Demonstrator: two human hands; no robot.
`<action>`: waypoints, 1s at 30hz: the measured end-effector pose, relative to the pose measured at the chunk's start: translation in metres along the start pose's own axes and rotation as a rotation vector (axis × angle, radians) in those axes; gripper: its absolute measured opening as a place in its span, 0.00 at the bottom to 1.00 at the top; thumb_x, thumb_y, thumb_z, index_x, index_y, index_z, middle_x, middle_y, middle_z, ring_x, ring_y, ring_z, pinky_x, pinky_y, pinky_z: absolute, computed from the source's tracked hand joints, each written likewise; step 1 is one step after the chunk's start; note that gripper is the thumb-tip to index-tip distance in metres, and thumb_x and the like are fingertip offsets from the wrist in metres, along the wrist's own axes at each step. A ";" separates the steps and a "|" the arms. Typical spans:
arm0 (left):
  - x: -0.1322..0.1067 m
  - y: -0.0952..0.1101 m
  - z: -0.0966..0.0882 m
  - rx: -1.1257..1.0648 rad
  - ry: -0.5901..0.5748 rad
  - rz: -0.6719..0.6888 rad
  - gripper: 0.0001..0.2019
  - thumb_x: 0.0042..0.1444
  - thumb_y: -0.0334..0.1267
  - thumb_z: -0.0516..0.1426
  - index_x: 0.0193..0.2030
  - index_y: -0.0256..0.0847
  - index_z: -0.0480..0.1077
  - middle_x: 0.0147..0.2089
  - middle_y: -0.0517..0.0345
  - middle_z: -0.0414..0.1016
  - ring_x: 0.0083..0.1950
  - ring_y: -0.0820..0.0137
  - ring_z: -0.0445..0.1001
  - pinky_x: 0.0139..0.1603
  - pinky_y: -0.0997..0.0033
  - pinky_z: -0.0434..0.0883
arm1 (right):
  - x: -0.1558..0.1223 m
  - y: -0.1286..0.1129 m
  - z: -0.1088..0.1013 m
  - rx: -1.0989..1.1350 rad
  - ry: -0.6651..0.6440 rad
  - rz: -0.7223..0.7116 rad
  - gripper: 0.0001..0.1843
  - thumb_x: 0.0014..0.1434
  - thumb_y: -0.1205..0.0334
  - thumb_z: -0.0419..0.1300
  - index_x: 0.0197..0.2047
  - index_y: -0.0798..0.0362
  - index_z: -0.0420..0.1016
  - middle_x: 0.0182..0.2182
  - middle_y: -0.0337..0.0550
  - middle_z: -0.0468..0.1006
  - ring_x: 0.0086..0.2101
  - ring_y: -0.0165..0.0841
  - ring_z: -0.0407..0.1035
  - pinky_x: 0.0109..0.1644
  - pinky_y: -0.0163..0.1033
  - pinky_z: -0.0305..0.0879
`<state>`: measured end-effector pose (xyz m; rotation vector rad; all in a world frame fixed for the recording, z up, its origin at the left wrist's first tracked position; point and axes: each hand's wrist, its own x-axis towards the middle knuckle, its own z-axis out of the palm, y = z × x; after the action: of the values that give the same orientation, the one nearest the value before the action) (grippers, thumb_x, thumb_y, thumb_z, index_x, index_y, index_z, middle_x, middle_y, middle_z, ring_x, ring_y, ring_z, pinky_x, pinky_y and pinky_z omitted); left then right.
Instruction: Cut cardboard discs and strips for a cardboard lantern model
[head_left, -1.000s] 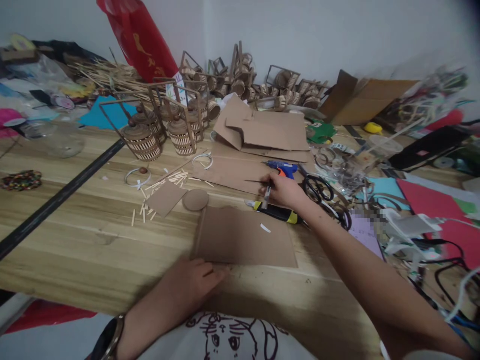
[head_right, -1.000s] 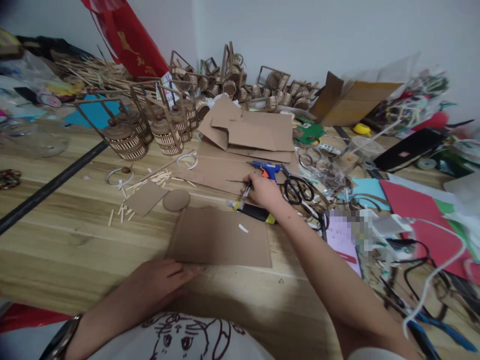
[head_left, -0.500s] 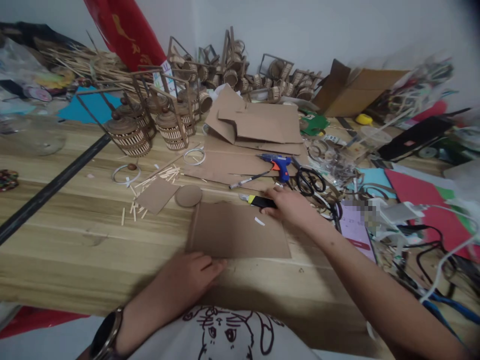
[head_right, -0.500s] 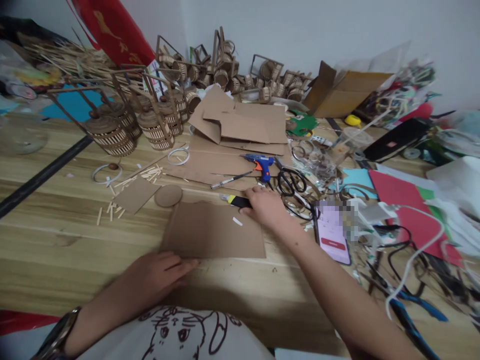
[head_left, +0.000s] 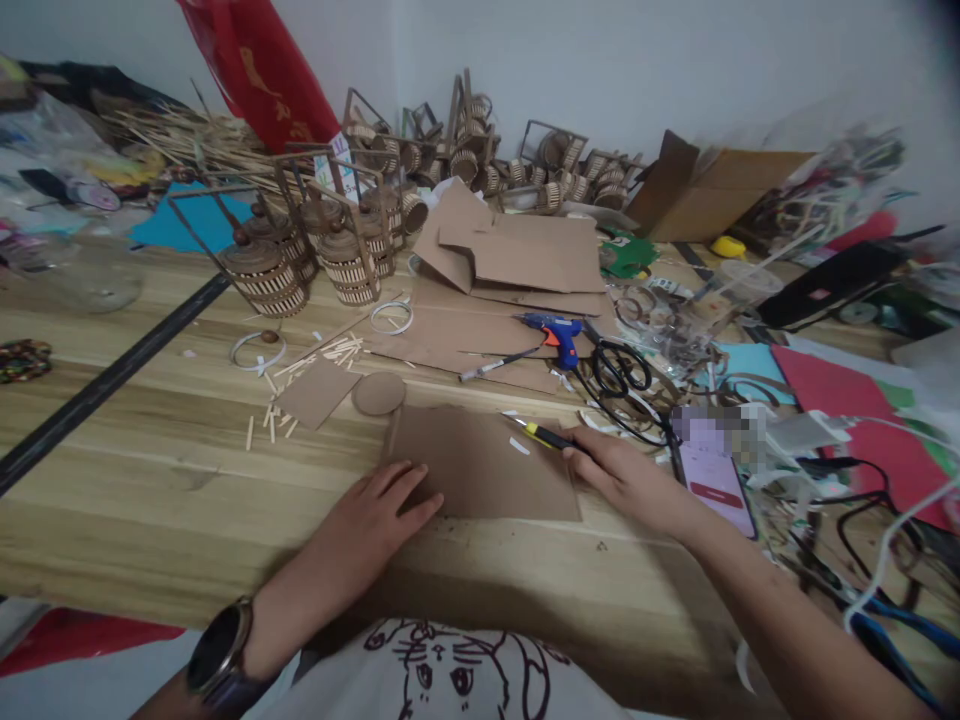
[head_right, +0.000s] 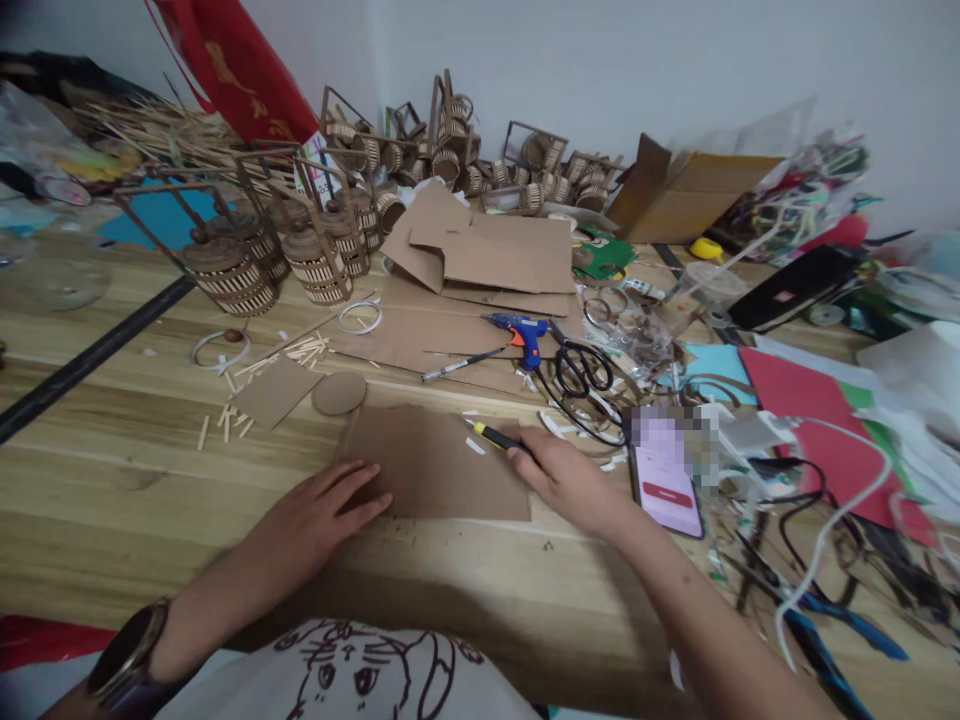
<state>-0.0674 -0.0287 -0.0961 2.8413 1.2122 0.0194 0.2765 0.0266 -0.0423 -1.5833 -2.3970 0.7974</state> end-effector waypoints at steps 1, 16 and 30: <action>-0.001 -0.002 0.002 -0.006 0.001 0.012 0.30 0.59 0.18 0.56 0.64 0.49 0.70 0.67 0.44 0.70 0.66 0.53 0.70 0.59 0.50 0.74 | -0.005 -0.001 0.005 0.173 -0.038 0.028 0.23 0.72 0.49 0.40 0.42 0.52 0.71 0.33 0.46 0.79 0.29 0.36 0.76 0.34 0.41 0.71; 0.013 -0.046 -0.001 -0.078 -0.039 0.057 0.33 0.56 0.17 0.49 0.65 0.46 0.70 0.71 0.48 0.67 0.71 0.57 0.63 0.67 0.48 0.67 | -0.017 -0.019 0.025 0.830 -0.242 0.190 0.22 0.61 0.40 0.61 0.45 0.49 0.64 0.38 0.43 0.77 0.33 0.33 0.75 0.37 0.40 0.72; 0.102 -0.030 0.009 -0.036 0.109 0.075 0.28 0.74 0.47 0.45 0.73 0.30 0.55 0.76 0.39 0.54 0.78 0.51 0.48 0.74 0.42 0.51 | 0.027 -0.066 0.028 -0.462 -0.293 -0.165 0.07 0.71 0.60 0.53 0.44 0.52 0.69 0.35 0.48 0.83 0.33 0.41 0.77 0.29 0.37 0.52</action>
<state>-0.0182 0.0655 -0.1073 2.8866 1.1101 0.1990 0.1999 0.0217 -0.0360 -1.4580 -3.0524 0.4942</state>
